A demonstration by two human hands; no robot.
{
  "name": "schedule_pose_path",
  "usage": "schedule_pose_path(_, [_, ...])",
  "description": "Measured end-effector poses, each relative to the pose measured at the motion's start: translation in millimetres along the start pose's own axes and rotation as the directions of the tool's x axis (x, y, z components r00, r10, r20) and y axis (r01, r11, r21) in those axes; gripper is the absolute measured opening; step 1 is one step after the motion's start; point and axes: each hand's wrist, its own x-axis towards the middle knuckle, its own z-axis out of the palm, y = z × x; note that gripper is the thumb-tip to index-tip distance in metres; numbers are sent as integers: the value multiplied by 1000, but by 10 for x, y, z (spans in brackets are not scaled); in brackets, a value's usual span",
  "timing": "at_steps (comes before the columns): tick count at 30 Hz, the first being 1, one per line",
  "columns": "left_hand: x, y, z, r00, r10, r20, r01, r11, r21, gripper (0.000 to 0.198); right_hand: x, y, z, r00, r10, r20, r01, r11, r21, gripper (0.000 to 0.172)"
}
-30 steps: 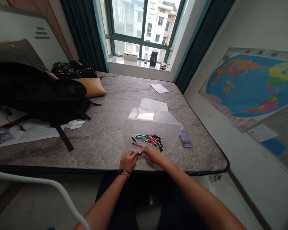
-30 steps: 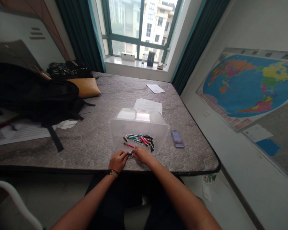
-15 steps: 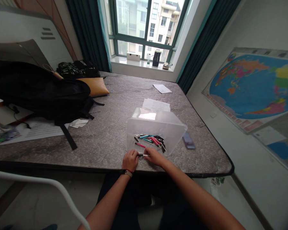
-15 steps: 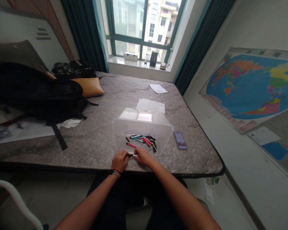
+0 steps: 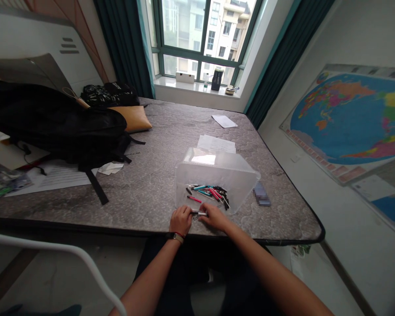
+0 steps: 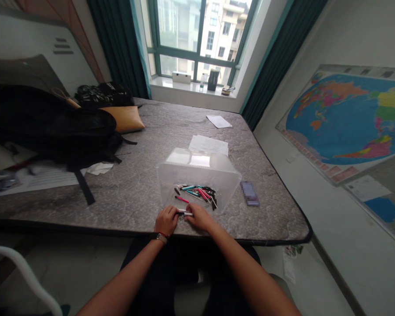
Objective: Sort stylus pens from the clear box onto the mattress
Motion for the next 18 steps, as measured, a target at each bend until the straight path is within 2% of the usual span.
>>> schedule_pose_path(4, [2, 9, -12, 1000, -5, 9, 5, 1000, 0, 6, -24, 22, 32, 998, 42, -47, -42, 999, 4, 15])
schedule_pose_path(9, [3, 6, -16, 1000, -9, 15, 9, 1000, -16, 9, -36, -12, 9, 997, 70, 39, -66, 994, -90, 29])
schedule_pose_path(12, [2, 8, -20, 1000, -1, 14, 1, 1000, -26, 13, -45, -40, -1, 995, 95, 41, -89, 989, -122, 32])
schedule_pose_path(18, [-13, 54, -78, 996, 85, 2, -85, 996, -41, 30, -84, 17, 75, 992, 65, -112, -63, 998, 20, 18])
